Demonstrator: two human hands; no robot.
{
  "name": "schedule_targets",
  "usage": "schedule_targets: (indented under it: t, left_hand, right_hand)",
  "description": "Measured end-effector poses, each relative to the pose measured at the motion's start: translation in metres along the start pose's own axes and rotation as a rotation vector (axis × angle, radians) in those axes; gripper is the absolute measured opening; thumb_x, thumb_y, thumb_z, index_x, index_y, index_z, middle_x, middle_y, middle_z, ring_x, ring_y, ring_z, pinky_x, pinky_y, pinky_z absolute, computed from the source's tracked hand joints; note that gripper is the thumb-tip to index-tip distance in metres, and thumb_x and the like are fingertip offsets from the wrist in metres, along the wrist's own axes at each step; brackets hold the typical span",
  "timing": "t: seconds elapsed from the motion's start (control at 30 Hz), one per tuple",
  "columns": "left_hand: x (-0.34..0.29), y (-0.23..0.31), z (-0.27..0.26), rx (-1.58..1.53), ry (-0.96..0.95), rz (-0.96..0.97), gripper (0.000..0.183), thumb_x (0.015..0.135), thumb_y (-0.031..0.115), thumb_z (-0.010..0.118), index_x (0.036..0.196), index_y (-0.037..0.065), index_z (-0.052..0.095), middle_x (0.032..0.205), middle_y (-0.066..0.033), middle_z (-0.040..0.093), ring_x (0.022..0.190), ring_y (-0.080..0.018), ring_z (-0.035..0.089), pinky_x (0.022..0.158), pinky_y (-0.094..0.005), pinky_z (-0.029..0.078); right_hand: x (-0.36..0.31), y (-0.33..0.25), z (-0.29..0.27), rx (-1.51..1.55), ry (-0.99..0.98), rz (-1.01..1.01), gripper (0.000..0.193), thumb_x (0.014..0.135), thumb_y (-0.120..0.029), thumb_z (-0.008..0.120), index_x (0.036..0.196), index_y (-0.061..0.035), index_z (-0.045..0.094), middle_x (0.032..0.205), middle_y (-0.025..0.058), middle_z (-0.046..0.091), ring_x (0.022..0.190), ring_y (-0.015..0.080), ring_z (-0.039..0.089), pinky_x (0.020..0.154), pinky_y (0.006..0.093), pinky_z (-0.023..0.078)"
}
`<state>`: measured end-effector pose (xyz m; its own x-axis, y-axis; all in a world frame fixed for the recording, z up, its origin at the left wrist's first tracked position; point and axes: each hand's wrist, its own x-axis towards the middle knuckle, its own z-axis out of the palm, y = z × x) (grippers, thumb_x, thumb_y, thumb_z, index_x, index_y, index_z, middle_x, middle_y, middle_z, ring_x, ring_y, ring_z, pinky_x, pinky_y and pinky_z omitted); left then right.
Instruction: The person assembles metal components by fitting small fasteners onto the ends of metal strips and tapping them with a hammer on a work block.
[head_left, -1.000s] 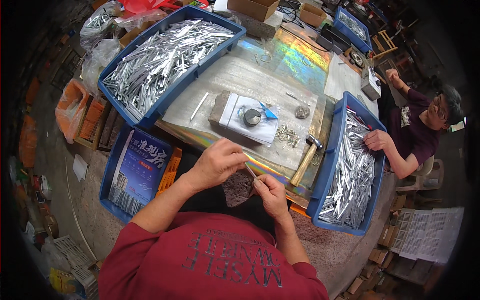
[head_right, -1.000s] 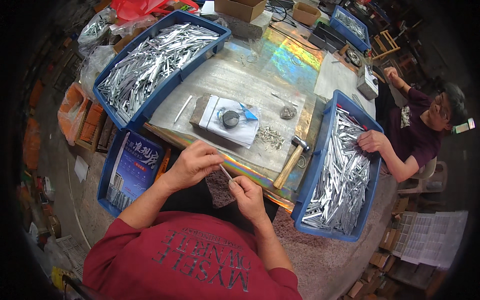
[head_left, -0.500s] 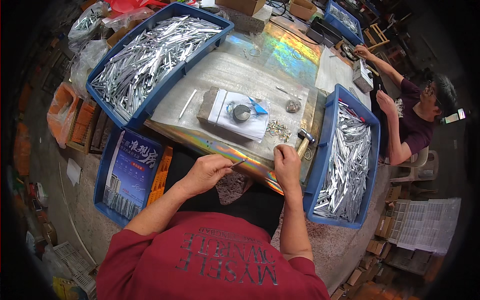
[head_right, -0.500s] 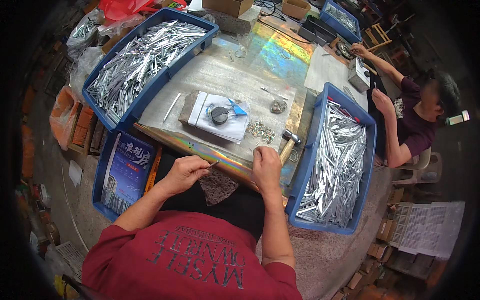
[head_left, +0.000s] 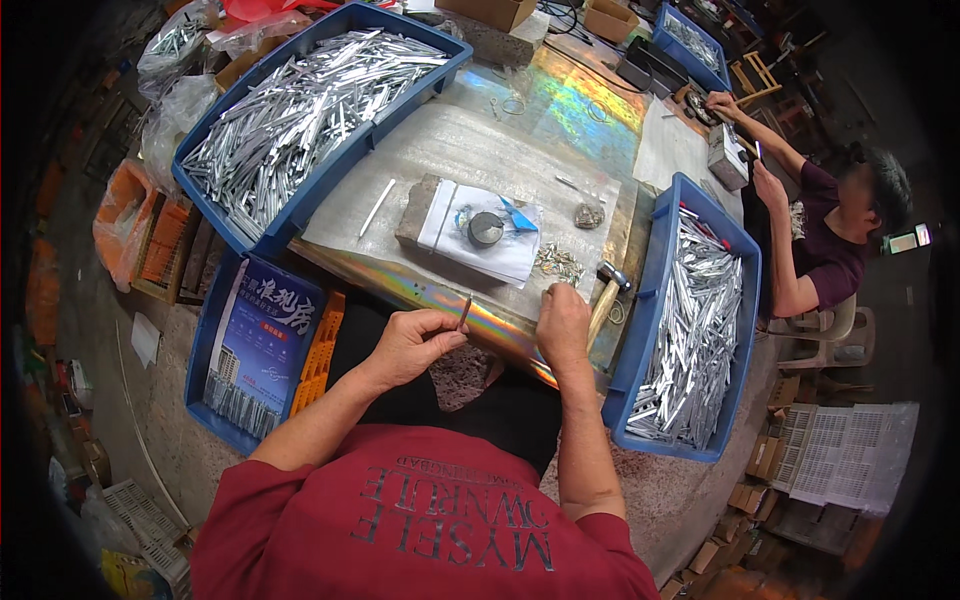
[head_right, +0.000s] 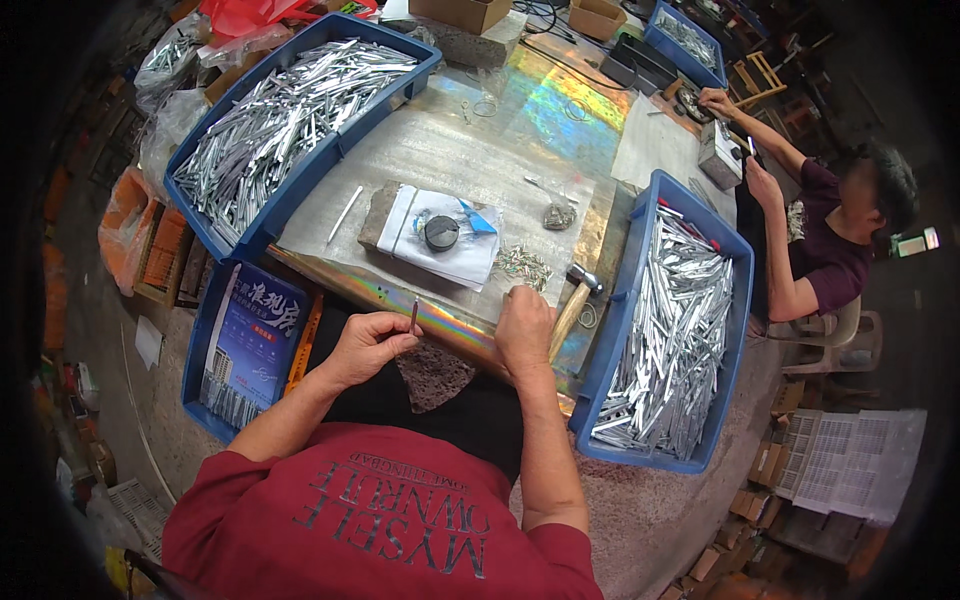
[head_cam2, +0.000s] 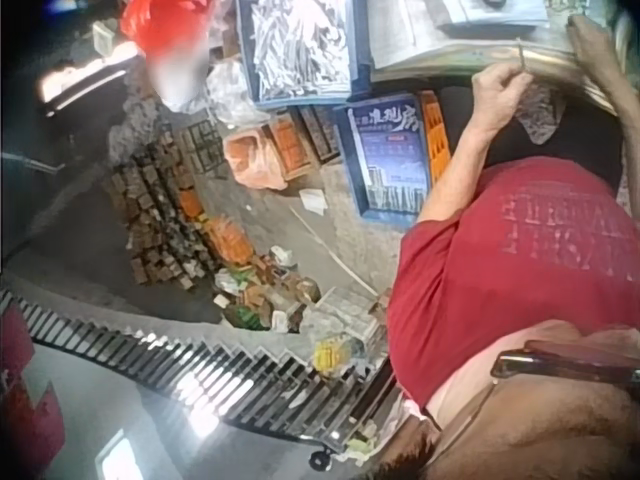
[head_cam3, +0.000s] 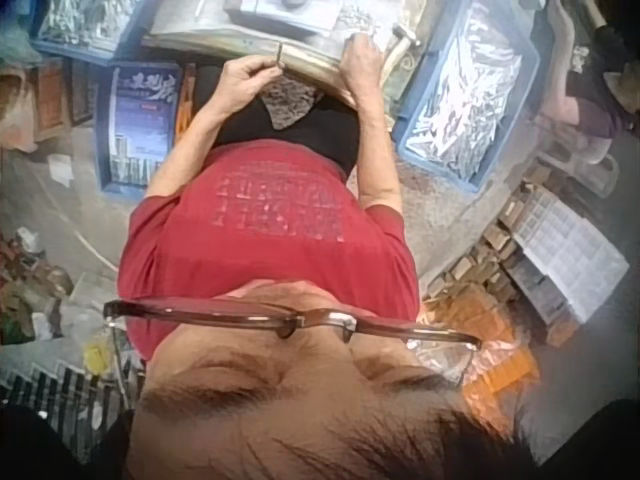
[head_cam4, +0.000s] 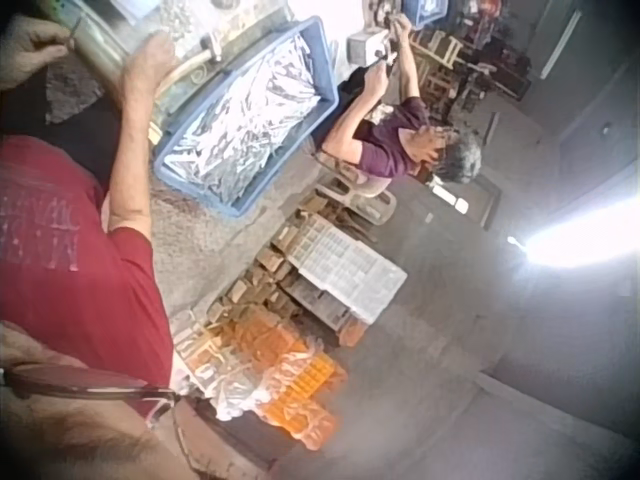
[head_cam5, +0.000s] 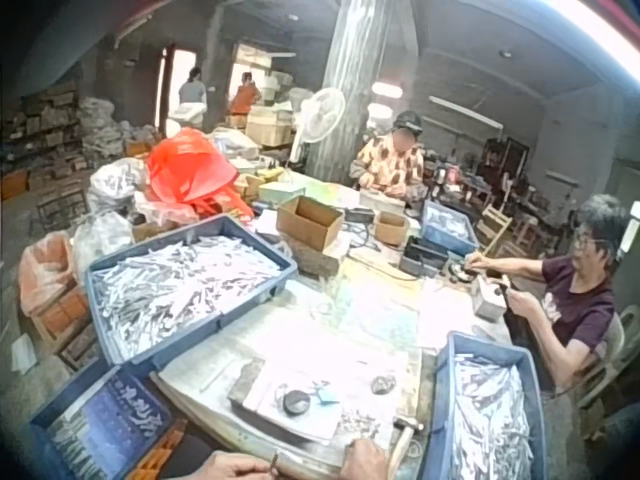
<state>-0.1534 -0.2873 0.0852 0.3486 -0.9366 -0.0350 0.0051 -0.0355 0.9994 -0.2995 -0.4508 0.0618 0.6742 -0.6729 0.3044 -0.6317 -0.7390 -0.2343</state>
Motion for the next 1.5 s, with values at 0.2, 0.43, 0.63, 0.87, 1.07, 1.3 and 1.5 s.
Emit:
schedule_targets:
  t: [0.2, 0.43, 0.63, 0.87, 1.07, 1.3, 1.5]
  left_hand:
    - [0.005, 0.000, 0.005, -0.376, -0.007, -0.145, 0.018, 0.078, 0.010, 0.056, 0.092, 0.000, 0.056, 0.071, -0.0010, 0.056, 0.059, -0.0047, 0.050, 0.050, -0.0163, 0.039]
    - [0.016, 0.005, 0.014, -0.549, 0.049, -0.210, 0.015, 0.078, 0.012, 0.057, 0.089, 0.002, 0.055, 0.070, -0.0038, 0.057, 0.057, -0.0055, 0.052, 0.044, -0.0130, 0.039]
    - [0.017, 0.007, 0.018, -0.743, 0.078, -0.214, 0.011, 0.080, 0.012, 0.054, 0.085, 0.002, 0.054, 0.070, -0.0043, 0.057, 0.057, -0.0070, 0.053, 0.043, -0.0141, 0.040]
    - [0.015, 0.008, 0.020, -0.814, 0.107, -0.262, 0.008, 0.081, 0.012, 0.053, 0.081, 0.003, 0.052, 0.071, -0.0046, 0.057, 0.056, -0.0074, 0.053, 0.043, -0.0149, 0.041]
    - [0.015, 0.007, 0.021, -0.834, 0.098, -0.267, 0.009, 0.081, 0.012, 0.053, 0.080, 0.004, 0.052, 0.070, -0.0046, 0.057, 0.056, -0.0073, 0.053, 0.044, -0.0151, 0.042]
    - [0.013, 0.009, 0.022, -0.696, 0.099, -0.194, 0.010, 0.080, 0.013, 0.054, 0.079, 0.004, 0.052, 0.070, -0.0043, 0.057, 0.057, -0.0066, 0.054, 0.045, -0.0152, 0.042]
    - [0.012, 0.007, 0.024, -0.606, 0.114, -0.134, 0.011, 0.080, 0.014, 0.055, 0.080, 0.003, 0.054, 0.070, -0.0038, 0.058, 0.057, -0.0057, 0.053, 0.047, -0.0157, 0.042]
  right_hand:
    - [-0.008, -0.012, -0.018, 0.675, 0.070, 0.299, 0.007, 0.077, -0.006, 0.052, 0.078, 0.0003, 0.050, 0.065, 0.0105, 0.053, 0.057, 0.0183, 0.052, 0.053, 0.0289, 0.041]
    - [-0.027, -0.047, -0.030, 1.143, -0.042, 0.350, 0.011, 0.081, -0.004, 0.048, 0.090, 0.0005, 0.054, 0.079, 0.0003, 0.052, 0.071, 0.0055, 0.045, 0.062, 0.0190, 0.038]
    - [-0.037, -0.073, -0.033, 1.590, -0.169, 0.424, 0.026, 0.082, -0.004, 0.048, 0.106, -0.0019, 0.040, 0.078, 0.0002, 0.045, 0.069, 0.0056, 0.043, 0.062, 0.0176, 0.037]
    - [-0.039, -0.079, -0.032, 1.709, -0.178, 0.451, 0.023, 0.082, -0.004, 0.048, 0.103, -0.0023, 0.040, 0.081, 0.0022, 0.049, 0.071, 0.0053, 0.045, 0.061, 0.0167, 0.037]
    - [-0.039, -0.079, -0.030, 1.690, -0.173, 0.468, 0.024, 0.082, -0.005, 0.049, 0.104, -0.0026, 0.039, 0.080, 0.0025, 0.049, 0.069, 0.0053, 0.045, 0.060, 0.0170, 0.037]
    - [-0.043, -0.077, -0.028, 1.696, -0.163, 0.482, 0.026, 0.081, -0.003, 0.049, 0.104, -0.0039, 0.038, 0.077, 0.0016, 0.048, 0.066, 0.0045, 0.043, 0.058, 0.0161, 0.035]
    - [-0.043, -0.080, -0.027, 1.692, -0.106, 0.500, 0.027, 0.080, -0.002, 0.050, 0.104, -0.0044, 0.037, 0.075, 0.0007, 0.048, 0.064, 0.0036, 0.042, 0.055, 0.0150, 0.034]
